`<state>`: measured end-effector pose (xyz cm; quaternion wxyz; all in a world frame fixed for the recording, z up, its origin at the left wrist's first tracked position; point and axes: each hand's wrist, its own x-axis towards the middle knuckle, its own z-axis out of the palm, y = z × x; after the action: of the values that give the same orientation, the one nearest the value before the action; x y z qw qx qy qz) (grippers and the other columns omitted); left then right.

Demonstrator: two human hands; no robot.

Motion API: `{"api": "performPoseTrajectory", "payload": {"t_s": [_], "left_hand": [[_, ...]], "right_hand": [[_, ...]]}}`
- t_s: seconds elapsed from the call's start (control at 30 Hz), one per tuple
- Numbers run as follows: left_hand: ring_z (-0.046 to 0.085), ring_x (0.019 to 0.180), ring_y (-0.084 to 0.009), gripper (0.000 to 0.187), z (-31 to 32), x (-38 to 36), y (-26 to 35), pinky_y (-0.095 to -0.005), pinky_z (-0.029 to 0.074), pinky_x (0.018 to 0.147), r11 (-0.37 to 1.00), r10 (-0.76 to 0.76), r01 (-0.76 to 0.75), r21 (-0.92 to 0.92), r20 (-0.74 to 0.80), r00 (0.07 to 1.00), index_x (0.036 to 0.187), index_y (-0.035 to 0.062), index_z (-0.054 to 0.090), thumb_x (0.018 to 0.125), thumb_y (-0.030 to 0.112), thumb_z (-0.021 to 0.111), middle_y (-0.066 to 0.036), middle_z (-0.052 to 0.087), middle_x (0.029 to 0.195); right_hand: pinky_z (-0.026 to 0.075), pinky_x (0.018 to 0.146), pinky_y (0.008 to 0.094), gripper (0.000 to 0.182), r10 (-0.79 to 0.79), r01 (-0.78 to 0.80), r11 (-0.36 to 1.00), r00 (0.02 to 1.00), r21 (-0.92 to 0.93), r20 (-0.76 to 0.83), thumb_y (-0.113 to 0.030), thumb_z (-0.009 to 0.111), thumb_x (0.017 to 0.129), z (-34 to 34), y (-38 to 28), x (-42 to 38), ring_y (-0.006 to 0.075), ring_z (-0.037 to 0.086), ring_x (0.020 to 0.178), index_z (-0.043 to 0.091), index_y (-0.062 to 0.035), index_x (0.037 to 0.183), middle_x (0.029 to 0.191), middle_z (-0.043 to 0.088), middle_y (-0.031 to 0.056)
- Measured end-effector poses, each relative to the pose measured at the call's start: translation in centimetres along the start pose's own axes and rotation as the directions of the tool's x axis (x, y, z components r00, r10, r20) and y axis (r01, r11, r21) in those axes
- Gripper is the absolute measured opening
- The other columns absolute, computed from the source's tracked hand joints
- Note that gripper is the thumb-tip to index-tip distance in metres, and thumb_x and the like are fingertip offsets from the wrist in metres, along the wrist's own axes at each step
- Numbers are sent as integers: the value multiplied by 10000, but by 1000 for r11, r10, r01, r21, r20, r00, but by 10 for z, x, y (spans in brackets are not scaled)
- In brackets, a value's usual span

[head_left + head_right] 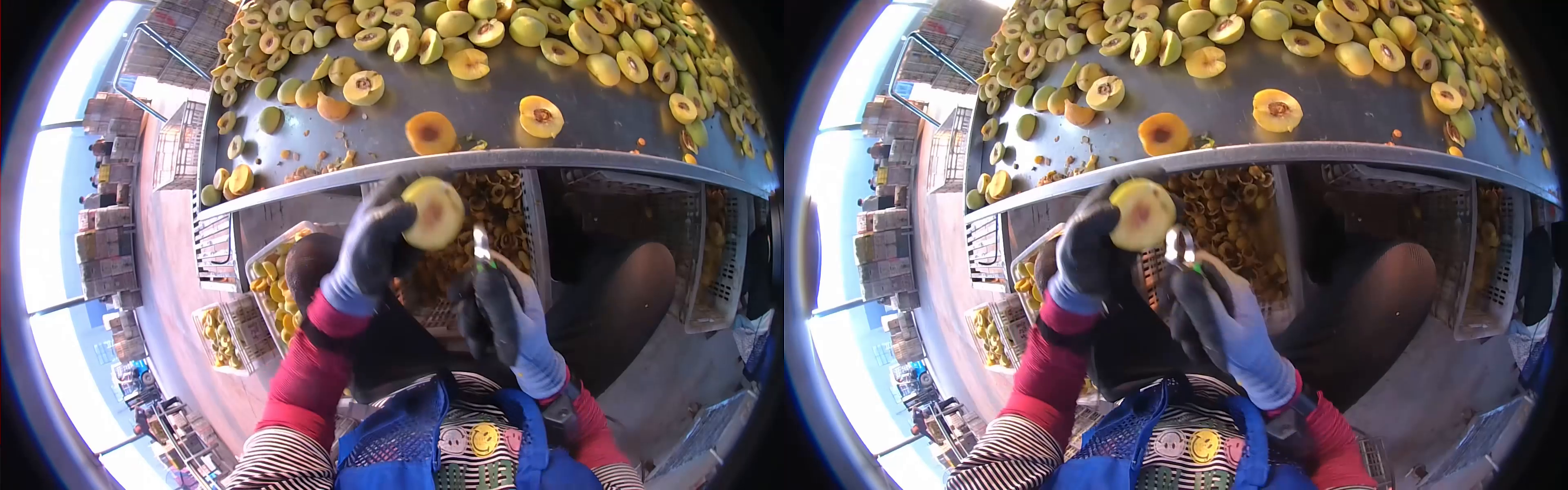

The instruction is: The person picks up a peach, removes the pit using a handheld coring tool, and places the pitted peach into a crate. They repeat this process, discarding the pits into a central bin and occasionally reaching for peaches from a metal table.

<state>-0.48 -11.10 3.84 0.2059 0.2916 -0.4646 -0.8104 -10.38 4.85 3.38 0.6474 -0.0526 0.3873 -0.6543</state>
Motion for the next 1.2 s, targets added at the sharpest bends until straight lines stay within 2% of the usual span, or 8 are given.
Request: {"api": "performPoseTrajectory", "payload": {"t_s": [0.2,0.27,0.3,0.4,0.67,0.8,0.83,1.2], "left_hand": [[564,1029,-238,526,28,-36,-38,-307,441,919,939,4,-21,-344,-51,999,1248,-28,490,837,285,585,-134,574,1111],[556,1011,-206,413,24,-43,-47,-296,427,915,791,205,-97,604,-112,972,1237,-13,509,933,267,493,-114,576,1099],[554,991,-168,350,33,-42,-42,-298,444,871,970,100,-62,233,-156,983,1220,3,524,989,245,421,-116,593,1082],[591,880,-125,327,38,-50,-37,-286,473,787,775,277,-172,607,-82,957,1171,7,550,975,257,471,-113,645,958],[549,823,-80,319,25,-60,-14,-254,462,757,869,-258,239,434,-15,966,1029,-12,601,952,292,541,-73,625,866],[584,857,-144,299,35,-62,-46,-285,481,751,670,435,-287,685,-48,899,1130,-8,545,962,238,518,-133,606,911],[580,885,-166,303,37,-62,-60,-297,486,762,600,521,-345,722,-24,853,1143,-14,530,953,222,533,-149,587,971],[560,939,-201,340,76,-72,-74,-314,480,814,818,442,-224,530,-328,835,1148,-12,510,941,255,551,-141,543,1081]], "right_hand": [[481,826,277,385,-484,439,447,851,-780,202,-103,560,924,-16,25,-3,206,623,917,459,88,1244,1026,613,173],[484,815,272,382,-483,398,453,862,-798,156,-72,578,903,-19,33,-5,190,620,900,469,81,1236,1016,615,156],[486,803,266,383,-481,356,461,870,-813,109,-42,596,882,-19,36,-7,174,616,883,479,75,1227,1006,618,140],[455,647,267,193,-414,322,847,899,-423,-143,-99,641,854,-19,39,-3,86,541,718,534,7,974,767,572,58],[441,607,232,141,-467,424,620,875,-660,123,-75,646,856,-23,-5,-6,53,525,679,539,-18,929,723,551,22],[465,599,266,150,-413,315,746,910,-586,-36,-55,596,885,-10,22,-30,129,587,680,560,3,1018,817,612,102],[489,629,339,208,-790,611,-73,447,-788,419,-53,570,894,-17,47,-24,282,615,710,555,22,1087,935,606,202],[470,701,421,382,-714,484,-9,609,-875,345,-125,521,918,-29,65,-35,407,596,808,444,128,1193,932,580,292]]}}
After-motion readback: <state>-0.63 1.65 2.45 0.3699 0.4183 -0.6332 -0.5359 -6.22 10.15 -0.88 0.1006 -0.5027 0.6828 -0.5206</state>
